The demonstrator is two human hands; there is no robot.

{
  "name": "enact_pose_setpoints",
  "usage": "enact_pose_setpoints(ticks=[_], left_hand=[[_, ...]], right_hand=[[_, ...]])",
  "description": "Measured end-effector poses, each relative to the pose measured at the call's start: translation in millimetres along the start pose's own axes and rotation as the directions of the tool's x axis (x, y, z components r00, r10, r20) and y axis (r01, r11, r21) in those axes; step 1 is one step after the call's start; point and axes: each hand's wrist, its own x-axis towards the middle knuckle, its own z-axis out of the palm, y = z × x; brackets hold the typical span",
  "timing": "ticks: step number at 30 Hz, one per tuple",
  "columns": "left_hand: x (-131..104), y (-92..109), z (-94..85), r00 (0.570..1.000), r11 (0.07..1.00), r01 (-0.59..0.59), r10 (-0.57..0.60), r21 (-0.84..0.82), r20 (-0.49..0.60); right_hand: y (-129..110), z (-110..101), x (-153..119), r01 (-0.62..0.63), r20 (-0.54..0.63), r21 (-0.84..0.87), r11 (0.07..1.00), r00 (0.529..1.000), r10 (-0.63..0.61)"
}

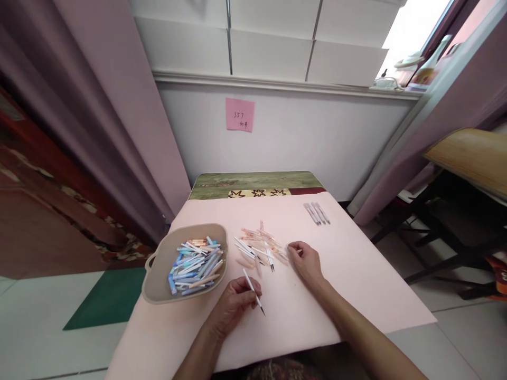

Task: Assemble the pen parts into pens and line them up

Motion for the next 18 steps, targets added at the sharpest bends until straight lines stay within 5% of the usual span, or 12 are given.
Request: enact_pose_setpoints(ticks=[7, 18], left_hand=[[0.5, -0.1, -0.9, 1.0, 1.0, 0.0, -0.001, -0.024, -0.031], [2.9, -1.6, -3.5, 0.995, 0.993, 0.049, -0.058, -0.108, -0.079]], right_hand=[[-18.7, 12.9, 27.0, 0.096, 0.125, -0.127, 0.987, 0.989, -0.08], [-6.4, -15.9, 9.0, 0.071, 0.118, -0.159, 0.985, 0.992, -0.052]])
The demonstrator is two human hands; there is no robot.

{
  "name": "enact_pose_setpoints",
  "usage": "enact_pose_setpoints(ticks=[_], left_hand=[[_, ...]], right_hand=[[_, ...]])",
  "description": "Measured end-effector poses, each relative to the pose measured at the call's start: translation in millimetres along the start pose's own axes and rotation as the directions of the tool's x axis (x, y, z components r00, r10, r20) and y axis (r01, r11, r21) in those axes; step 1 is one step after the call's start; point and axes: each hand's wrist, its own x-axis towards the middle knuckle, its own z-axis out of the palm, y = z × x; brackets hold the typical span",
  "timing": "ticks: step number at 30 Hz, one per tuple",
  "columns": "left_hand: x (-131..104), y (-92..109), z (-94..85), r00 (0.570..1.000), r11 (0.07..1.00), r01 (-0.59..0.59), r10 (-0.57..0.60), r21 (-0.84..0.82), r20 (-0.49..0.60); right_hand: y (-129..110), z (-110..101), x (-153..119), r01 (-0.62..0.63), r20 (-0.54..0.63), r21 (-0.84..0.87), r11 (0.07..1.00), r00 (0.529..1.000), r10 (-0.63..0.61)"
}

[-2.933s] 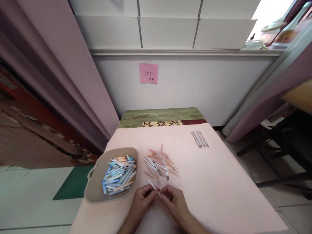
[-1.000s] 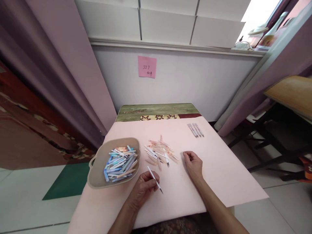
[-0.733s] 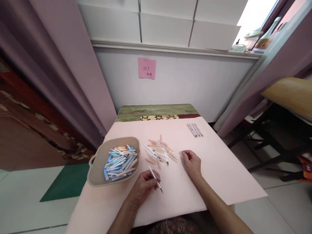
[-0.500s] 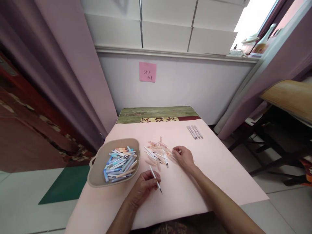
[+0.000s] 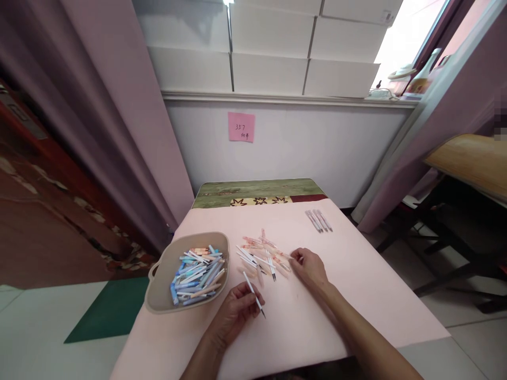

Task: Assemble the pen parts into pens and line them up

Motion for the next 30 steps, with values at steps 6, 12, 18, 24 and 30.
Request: enact_pose_setpoints(ticks=[6, 12, 18, 24, 30], left_hand=[[0.8, -0.2, -2.1, 1.0, 0.999, 0.027, -0.028, -0.024, -0.009], [2.2, 1.2, -1.5, 1.0, 1.0, 0.004, -0.004, -0.013, 0.005], [2.0, -0.8, -2.0, 1.0, 1.0, -0.003, 0.003, -0.007, 0.001], [0.9, -1.8, -0.2, 0.999, 1.0, -0.012, 0.012, -0.01, -0.03], [-0.3, -2.1, -0.2, 0.999, 0.999, -0.03, 0.029, -0.019, -0.025]], right_hand=[[4.2, 3.7, -7.3, -0.12, -0.012, 0.368, 0.922, 0.991, 0.133], [4.9, 10.5, -17.1, -0.177, 0.034, 0.66, 0.73, 0.978, 0.207], [2.0, 0.6, -18.2, -0.198, -0.004, 0.732, 0.652, 0.956, 0.294], [3.1, -0.8, -14.6, -0.182, -0.036, 0.715, 0.675, 0.955, 0.295], [7.8, 11.3, -9.1, -0.151, -0.062, 0.549, 0.822, 0.973, 0.22]])
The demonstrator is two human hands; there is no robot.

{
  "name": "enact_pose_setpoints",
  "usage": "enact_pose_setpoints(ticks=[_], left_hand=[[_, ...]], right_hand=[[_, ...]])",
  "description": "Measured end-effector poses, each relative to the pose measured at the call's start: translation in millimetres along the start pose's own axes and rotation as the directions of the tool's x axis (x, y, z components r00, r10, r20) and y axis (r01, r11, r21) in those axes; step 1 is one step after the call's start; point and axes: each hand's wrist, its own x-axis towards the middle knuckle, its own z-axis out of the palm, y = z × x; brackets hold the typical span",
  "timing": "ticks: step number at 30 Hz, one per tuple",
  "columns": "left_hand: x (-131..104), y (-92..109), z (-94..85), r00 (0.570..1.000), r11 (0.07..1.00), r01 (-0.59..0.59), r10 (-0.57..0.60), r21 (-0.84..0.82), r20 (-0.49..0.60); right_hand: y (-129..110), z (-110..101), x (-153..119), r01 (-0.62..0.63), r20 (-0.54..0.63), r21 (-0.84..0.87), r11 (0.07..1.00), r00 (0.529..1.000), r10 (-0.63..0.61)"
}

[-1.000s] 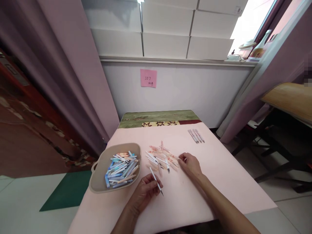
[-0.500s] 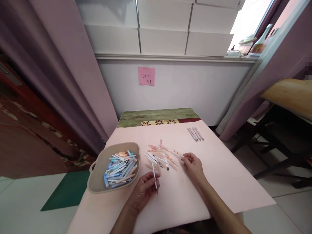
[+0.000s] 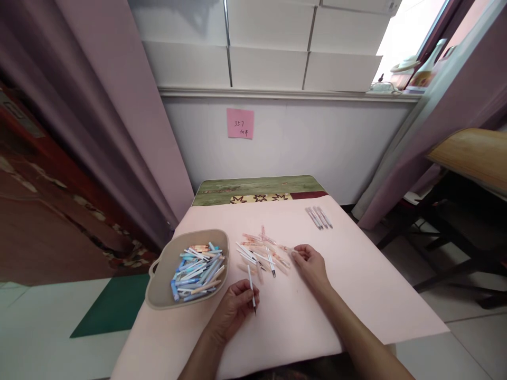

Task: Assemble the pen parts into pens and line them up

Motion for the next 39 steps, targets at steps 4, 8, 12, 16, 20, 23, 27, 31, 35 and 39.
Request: enact_pose_setpoints(ticks=[4, 8, 12, 16, 20, 23, 27, 31, 35, 39], left_hand=[[0.3, -0.1, -0.7, 1.0, 1.0, 0.007, -0.007, -0.015, 0.006], [0.6, 0.0, -0.6, 1.0, 1.0, 0.004, -0.004, -0.019, 0.016], [0.2, -2.3, -2.9, 1.0, 1.0, -0.007, 0.008, -0.027, 0.021], [-0.1, -3.7, -5.4, 1.0, 1.0, -0.01, 0.01, -0.027, 0.019], [1.6, -2.2, -4.7, 1.0, 1.0, -0.005, 0.006, -0.026, 0.028], [3.3, -1.4, -4.0, 1.0, 1.0, 0.011, -0.01, -0.029, 0.026], [3.8, -1.8, -4.2, 1.0, 0.999, 0.012, -0.011, -0.038, 0.026], [2.9, -1.3, -3.2, 1.0, 0.999, 0.008, -0.007, -0.033, 0.022], [2.3, -0.1, -1.6, 1.0, 0.999, 0.005, -0.004, -0.033, 0.02], [3.2, 0.3, -2.0, 1.0, 0.998, 0.021, -0.021, -0.053, 0.011]], right_hand=[[-14.7, 11.3, 3.7, 0.182, 0.065, -0.397, 0.899, 0.983, -0.171], [-36.0, 44.2, 15.6, 0.341, 0.225, -0.554, 0.76, 0.94, -0.258], [-46.0, 80.7, 29.0, 0.402, 0.317, -0.579, 0.709, 0.912, -0.259], [-47.3, 88.3, 29.9, 0.456, 0.405, -0.6, 0.658, 0.882, -0.242], [-46.2, 74.2, 26.3, 0.47, 0.448, -0.614, 0.634, 0.869, -0.21], [-45.8, 66.8, 28.2, 0.433, 0.417, -0.63, 0.644, 0.889, -0.19], [-48.1, 68.0, 32.5, 0.392, 0.372, -0.599, 0.698, 0.908, -0.19], [-51.3, 71.4, 33.8, 0.393, 0.378, -0.509, 0.766, 0.901, -0.212], [-46.0, 55.2, 35.6, 0.311, 0.265, -0.441, 0.842, 0.941, -0.209], [-28.2, 19.9, 30.4, 0.172, 0.099, -0.402, 0.899, 0.985, -0.144]])
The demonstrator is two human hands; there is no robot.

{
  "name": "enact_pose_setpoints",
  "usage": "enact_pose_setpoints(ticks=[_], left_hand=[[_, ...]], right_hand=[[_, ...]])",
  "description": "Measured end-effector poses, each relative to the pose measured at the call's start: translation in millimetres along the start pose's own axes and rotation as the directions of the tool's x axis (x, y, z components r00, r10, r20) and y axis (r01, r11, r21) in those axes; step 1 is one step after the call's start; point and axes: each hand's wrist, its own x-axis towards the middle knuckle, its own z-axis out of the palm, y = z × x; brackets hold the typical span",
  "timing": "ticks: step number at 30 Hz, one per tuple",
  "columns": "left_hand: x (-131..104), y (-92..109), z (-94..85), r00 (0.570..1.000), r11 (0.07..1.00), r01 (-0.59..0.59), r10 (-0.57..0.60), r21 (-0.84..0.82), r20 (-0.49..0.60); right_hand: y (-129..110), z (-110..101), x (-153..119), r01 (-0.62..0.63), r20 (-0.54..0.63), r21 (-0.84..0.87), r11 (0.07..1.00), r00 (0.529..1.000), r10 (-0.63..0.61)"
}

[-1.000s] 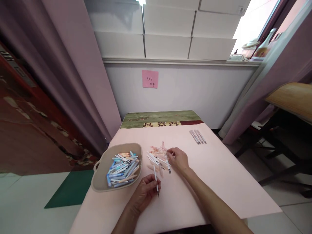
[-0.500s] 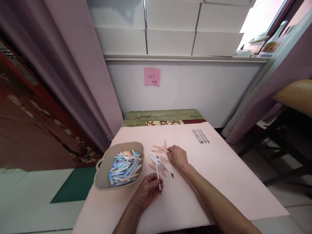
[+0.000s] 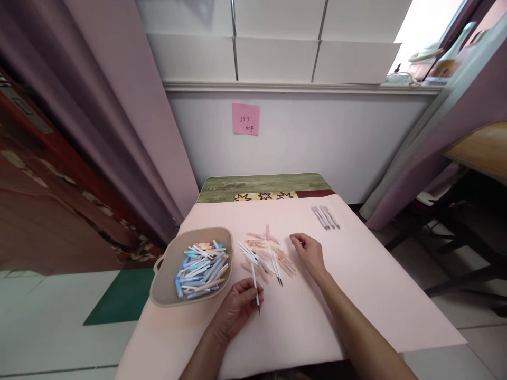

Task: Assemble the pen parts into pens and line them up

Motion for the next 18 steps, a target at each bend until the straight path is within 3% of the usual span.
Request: enact_pose_setpoints(ticks=[4, 8, 13, 18], left_hand=[[2.4, 0.6, -2.6, 0.999, 0.999, 0.024, -0.024, -0.034, -0.028], [2.9, 1.2, -4.5, 0.999, 0.998, 0.031, -0.032, -0.062, -0.031], [1.6, 1.4, -4.2, 1.0, 0.995, 0.019, -0.021, -0.099, -0.019], [2.0, 2.1, -1.7, 1.0, 0.995, 0.021, -0.023, -0.097, -0.021]], right_hand=[[20.9, -12.7, -24.4, -0.099, -0.047, 0.06, 0.993, 0.994, 0.102], [19.0, -8.4, -46.2, -0.1, -0.066, 0.135, 0.986, 0.992, 0.109], [3.5, -3.0, -53.5, 0.013, -0.03, 0.058, 0.998, 0.999, -0.011], [-9.9, 0.4, -43.4, 0.033, 0.093, -0.151, 0.988, 0.996, -0.019]])
